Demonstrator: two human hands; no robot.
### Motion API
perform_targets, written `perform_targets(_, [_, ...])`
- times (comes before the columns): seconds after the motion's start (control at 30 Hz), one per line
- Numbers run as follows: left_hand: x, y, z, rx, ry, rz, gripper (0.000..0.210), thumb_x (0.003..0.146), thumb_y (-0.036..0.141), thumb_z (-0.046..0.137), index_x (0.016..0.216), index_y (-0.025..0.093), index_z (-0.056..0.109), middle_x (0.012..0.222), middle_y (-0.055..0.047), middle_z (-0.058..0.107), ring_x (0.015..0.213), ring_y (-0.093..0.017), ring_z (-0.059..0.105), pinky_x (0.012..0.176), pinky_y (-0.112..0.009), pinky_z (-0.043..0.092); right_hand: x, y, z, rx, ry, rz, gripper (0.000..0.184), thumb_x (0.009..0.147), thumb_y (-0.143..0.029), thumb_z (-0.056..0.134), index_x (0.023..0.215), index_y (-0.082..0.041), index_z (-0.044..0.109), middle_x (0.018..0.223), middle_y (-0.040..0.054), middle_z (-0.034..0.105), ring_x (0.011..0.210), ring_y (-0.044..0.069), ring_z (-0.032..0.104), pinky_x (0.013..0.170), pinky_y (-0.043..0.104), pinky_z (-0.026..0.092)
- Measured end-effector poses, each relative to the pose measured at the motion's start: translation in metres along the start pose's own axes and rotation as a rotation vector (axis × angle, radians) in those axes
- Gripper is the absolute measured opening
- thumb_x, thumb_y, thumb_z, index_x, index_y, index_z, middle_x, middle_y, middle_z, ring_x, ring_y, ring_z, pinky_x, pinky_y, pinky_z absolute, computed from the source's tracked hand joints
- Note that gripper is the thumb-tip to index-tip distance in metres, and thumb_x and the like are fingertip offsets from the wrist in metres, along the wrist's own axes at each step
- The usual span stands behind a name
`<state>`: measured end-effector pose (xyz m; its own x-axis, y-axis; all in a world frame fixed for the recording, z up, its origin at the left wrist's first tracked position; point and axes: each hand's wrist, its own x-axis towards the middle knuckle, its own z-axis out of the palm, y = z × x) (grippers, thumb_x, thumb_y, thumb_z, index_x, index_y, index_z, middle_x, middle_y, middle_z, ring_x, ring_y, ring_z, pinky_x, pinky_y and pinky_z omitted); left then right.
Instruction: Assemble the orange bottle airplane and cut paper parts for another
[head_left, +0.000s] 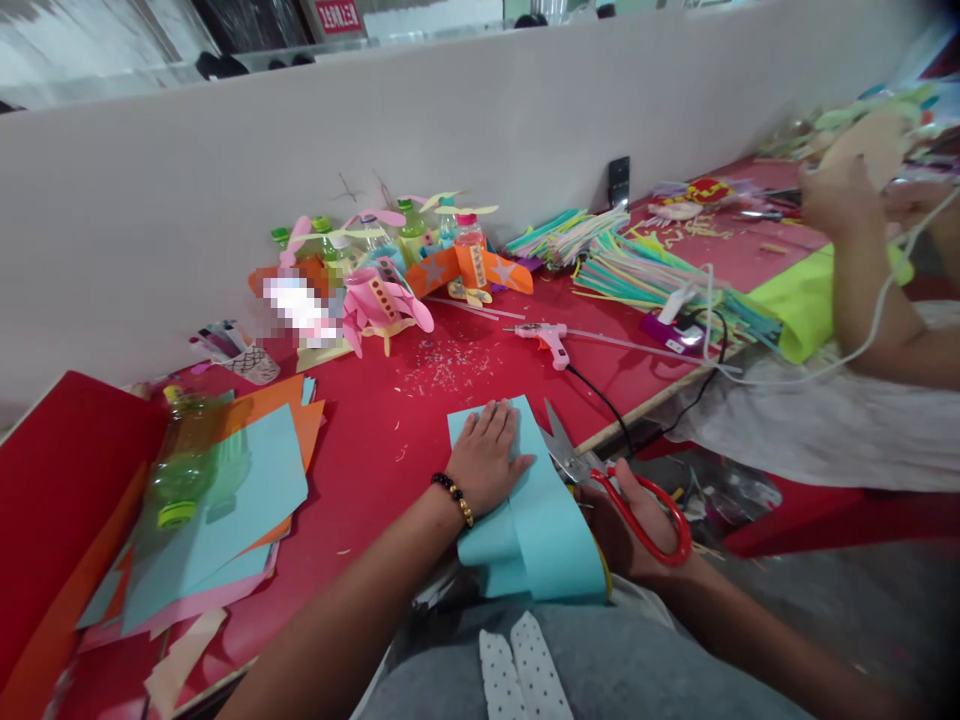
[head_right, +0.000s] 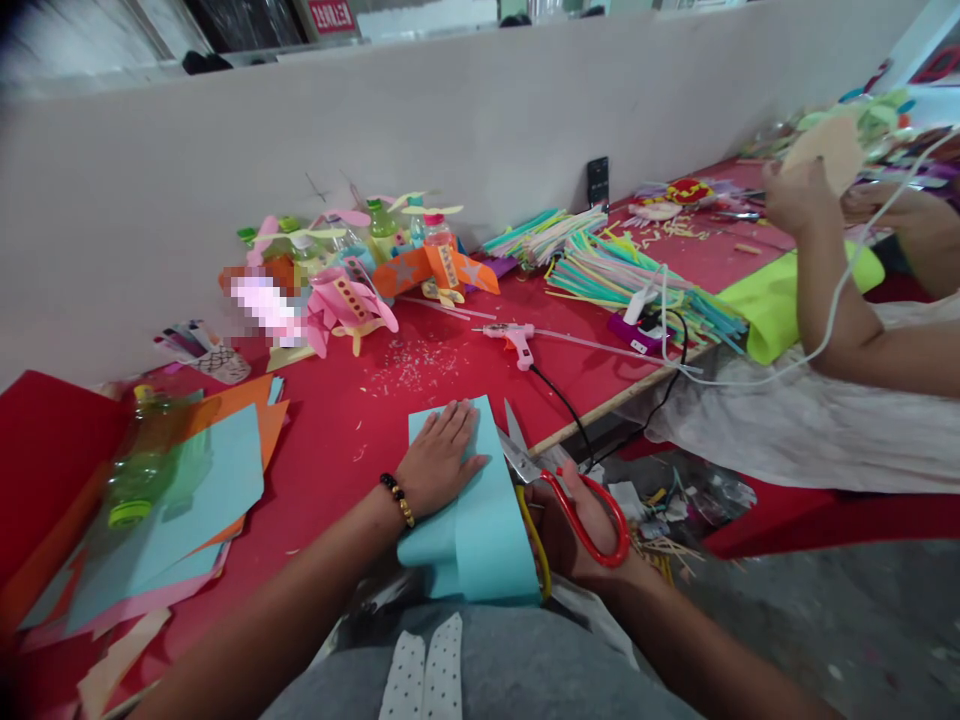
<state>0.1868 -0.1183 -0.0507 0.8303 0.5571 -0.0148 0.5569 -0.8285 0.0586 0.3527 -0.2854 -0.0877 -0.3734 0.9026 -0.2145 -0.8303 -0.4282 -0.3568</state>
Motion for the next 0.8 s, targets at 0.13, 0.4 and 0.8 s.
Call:
perform_targets(0.13, [-0.001, 0.001, -0.001, 0.004, 0.007, 0.0, 0.07, 0.094, 0.056, 0.029, 0.148, 0.011, 0.028, 0.156, -0.013, 0.026, 0.144, -0.027, 0.02, 0.116, -0.046, 0.022, 0.006, -0.004, 0.011, 0.11, 0.059, 0.011, 0.075, 0.084, -0.076, 0.022, 0.108, -0.017, 0.062, 0.097, 0.0128, 0.072, 0.092, 0.028, 0.066, 0.084, 0.044, 0.048])
perform_targets(0.4, [-0.015, 0.008, 0.008, -0.015, 0.092, 0.029, 0.068, 0.094, 0.055, 0.033, 0.147, 0.013, 0.031, 0.155, -0.012, 0.028, 0.143, -0.028, 0.022, 0.115, -0.047, 0.024, 0.001, 0.005, 0.013, 0.043, 0.13, -0.009, 0.074, 0.081, -0.079, 0.025, 0.109, -0.021, 0.061, 0.099, 0.0124, 0.072, 0.095, 0.03, 0.066, 0.083, 0.045, 0.048])
perform_targets(0.8, [-0.029, 0.016, 0.008, -0.029, 0.086, 0.01, 0.07, 0.093, 0.058, 0.031, 0.147, 0.014, 0.03, 0.155, -0.013, 0.027, 0.144, -0.027, 0.021, 0.116, -0.047, 0.022, 0.004, 0.001, 0.018, -0.032, 0.121, 0.018, 0.079, 0.081, -0.079, 0.021, 0.113, -0.018, 0.059, 0.096, 0.0138, 0.071, 0.089, 0.03, 0.066, 0.08, 0.044, 0.049])
